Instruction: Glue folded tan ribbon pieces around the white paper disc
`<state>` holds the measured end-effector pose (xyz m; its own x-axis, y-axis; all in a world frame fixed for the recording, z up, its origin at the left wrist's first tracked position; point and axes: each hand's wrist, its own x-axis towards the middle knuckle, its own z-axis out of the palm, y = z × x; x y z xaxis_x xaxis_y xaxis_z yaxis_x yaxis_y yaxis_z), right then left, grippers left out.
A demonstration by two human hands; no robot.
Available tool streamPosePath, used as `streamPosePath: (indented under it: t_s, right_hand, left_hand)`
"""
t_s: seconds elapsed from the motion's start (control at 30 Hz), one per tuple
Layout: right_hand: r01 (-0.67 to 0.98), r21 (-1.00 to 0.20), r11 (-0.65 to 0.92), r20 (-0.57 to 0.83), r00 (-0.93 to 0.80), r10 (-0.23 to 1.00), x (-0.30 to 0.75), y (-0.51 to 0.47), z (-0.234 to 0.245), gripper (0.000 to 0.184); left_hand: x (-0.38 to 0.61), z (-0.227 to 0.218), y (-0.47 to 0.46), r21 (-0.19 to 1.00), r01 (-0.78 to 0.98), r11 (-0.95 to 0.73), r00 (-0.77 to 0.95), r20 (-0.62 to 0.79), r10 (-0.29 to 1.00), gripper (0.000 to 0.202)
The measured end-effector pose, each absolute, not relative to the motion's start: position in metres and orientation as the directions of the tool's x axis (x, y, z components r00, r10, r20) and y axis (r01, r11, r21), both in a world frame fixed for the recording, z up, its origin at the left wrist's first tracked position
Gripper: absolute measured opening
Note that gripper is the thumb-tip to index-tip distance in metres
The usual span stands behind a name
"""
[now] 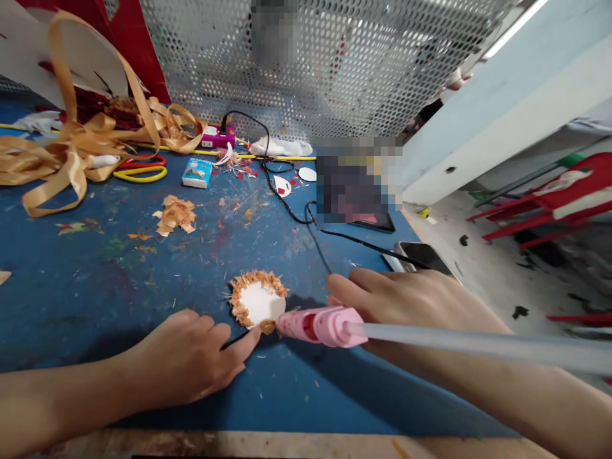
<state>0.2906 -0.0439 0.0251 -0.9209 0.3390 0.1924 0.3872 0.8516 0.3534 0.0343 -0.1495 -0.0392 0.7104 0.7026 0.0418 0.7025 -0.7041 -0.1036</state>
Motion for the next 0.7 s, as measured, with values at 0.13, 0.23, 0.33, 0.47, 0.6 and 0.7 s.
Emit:
streamPosePath:
  t_s: [0.13,0.23,0.33,0.47,0.6,0.7]
  right_hand:
    - [0.407,0.336,0.849,0.154,-0.914,0.377,0.288,-0.047,0.027,0.017]
    - [0.442,0.334,0.833,0.078,-0.893,0.443,0.287,-0.050,0.028,0.016]
    - [0.462,0.291,0.838,0.097,-0.885,0.455,0.292,-0.051,0.025,0.015]
    - [0.548,0.148,0.823,0.177,-0.833,0.523,0.312,-0.045,0.015,0.017]
    - [0.702,-0.291,0.650,0.237,-0.606,0.760,0.338,-0.032,0.003,0.018]
    - [0.673,-0.533,0.513,0.269,-0.440,0.857,0.345,-0.021,-0.006,0.023]
  left_hand:
    - [0.034,-0.040,-0.150,-0.116,0.710,-0.695,0.702,0.032,0.712,0.043]
    - [0.034,-0.041,-0.151,-0.120,0.716,-0.687,0.695,0.039,0.718,0.045]
    - [0.034,-0.043,-0.151,-0.117,0.719,-0.686,0.693,0.036,0.720,0.045]
    - [0.033,-0.044,-0.151,-0.119,0.715,-0.689,0.697,0.039,0.716,0.044]
    - [0.033,-0.045,-0.150,-0.136,0.713,-0.688,0.699,0.055,0.713,0.045]
    - [0.033,-0.044,-0.150,-0.143,0.709,-0.691,0.703,0.056,0.709,0.045]
